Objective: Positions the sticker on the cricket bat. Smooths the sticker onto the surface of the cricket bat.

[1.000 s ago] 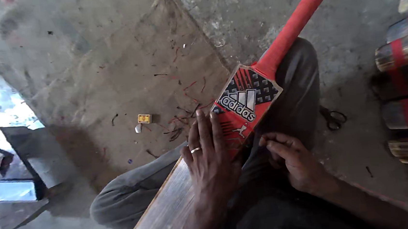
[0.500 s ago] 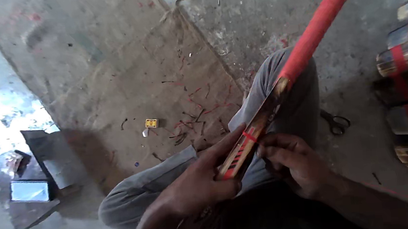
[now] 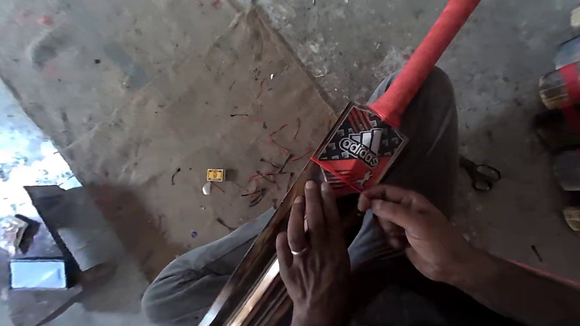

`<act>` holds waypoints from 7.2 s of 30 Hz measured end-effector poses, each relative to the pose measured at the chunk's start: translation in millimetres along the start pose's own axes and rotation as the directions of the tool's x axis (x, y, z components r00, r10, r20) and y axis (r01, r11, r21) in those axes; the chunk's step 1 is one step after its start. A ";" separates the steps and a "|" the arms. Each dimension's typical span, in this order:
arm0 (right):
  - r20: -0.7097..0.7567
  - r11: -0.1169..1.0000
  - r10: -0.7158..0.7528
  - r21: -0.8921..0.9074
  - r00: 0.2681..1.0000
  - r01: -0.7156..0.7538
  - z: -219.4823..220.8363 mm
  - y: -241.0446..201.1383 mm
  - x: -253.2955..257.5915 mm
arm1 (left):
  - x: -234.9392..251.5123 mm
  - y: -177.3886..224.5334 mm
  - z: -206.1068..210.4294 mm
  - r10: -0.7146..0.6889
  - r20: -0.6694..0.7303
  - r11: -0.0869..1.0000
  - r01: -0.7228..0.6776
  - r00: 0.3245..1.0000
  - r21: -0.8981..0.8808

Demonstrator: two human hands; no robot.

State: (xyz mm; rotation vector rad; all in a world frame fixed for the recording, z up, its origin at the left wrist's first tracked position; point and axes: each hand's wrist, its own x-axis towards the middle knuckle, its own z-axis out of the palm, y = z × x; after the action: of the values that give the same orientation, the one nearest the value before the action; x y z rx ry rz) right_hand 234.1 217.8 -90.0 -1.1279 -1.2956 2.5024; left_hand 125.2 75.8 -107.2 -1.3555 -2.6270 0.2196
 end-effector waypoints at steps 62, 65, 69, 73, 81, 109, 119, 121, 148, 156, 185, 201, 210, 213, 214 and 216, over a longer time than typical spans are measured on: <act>0.198 0.981 -0.164 0.139 0.967 0.138 -8.0 -0.7 -11.1 | 51.1 -85.7 -34.5 0.645 0.481 0.061 0.588 0.593 -0.807; 0.193 0.984 -0.103 0.161 0.976 0.072 -2.4 -0.4 -1.8 | 57.7 -93.7 -19.4 0.685 0.451 -0.012 0.627 0.573 -0.779; 0.148 0.992 -0.052 0.121 0.988 0.035 15.5 -14.2 15.9 | 33.9 -77.2 -41.0 0.108 0.302 0.591 0.183 0.947 -0.786; 0.107 0.997 0.018 0.071 0.994 -0.026 29.7 -23.2 16.6 | -8.0 -9.5 -27.3 -0.004 0.079 0.980 0.020 0.997 -0.198; -0.055 0.985 0.069 0.160 0.996 -0.059 -27.4 33.5 -22.8 | -8.9 -2.6 -2.9 0.028 0.003 0.999 -0.028 1.000 -0.039; 0.197 0.972 -0.128 0.219 0.972 0.084 -2.4 8.5 -1.4 | 44.9 -91.0 -37.2 0.482 0.464 0.194 0.426 0.743 -0.883; 0.004 1.000 -0.021 -0.010 1.000 0.021 -11.9 29.2 0.2 | -4.2 -2.2 9.8 -0.026 0.112 0.960 0.056 0.993 -0.276; -0.048 1.000 0.007 0.002 0.999 -0.007 -28.5 44.3 -10.2 | -2.9 -4.1 11.2 -0.008 0.088 0.940 0.037 0.996 -0.340; 0.106 0.999 -0.007 0.045 0.994 0.002 23.9 -16.5 14.2 | 2.0 -37.4 -39.9 -0.010 0.075 0.923 0.038 0.997 -0.383; -0.039 0.995 0.066 0.084 0.997 -0.062 -22.9 30.1 -16.2 | -9.6 -11.3 -9.2 -0.007 0.101 0.992 0.020 0.995 -0.125; 0.147 0.981 -0.083 0.187 0.986 0.055 0.6 13.6 5.6 | 34.3 -86.3 -32.7 0.300 0.393 0.492 0.212 0.869 -0.845; -0.007 0.994 0.021 0.103 1.000 -0.020 -42.0 53.3 -22.8 | 5.0 -16.7 6.1 0.037 0.136 0.919 0.020 0.990 -0.393; 0.181 0.994 -0.093 0.072 0.979 0.081 -16.3 11.5 -21.1 | 36.0 -72.3 -51.1 0.427 0.555 0.306 0.464 0.714 -0.832; 0.226 0.989 -0.125 0.110 0.966 0.102 -8.9 5.1 -17.8 | 42.9 -88.7 -42.4 0.615 0.508 0.086 0.589 0.603 -0.803; 0.226 0.988 -0.116 0.125 0.967 0.089 -7.0 4.6 -14.7 | 45.9 -92.3 -35.4 0.653 0.483 0.054 0.601 0.583 -0.797; 0.195 0.988 -0.084 0.146 0.977 0.055 -3.2 4.5 -5.7 | 50.7 -96.1 -28.7 0.628 0.477 0.041 0.586 0.615 -0.809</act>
State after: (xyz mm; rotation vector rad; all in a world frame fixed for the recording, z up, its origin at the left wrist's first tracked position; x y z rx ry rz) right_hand 241.3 214.8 -91.2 -0.8042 -1.1577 2.6624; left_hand 26.8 63.5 -54.5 -1.8438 -3.5404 -2.2138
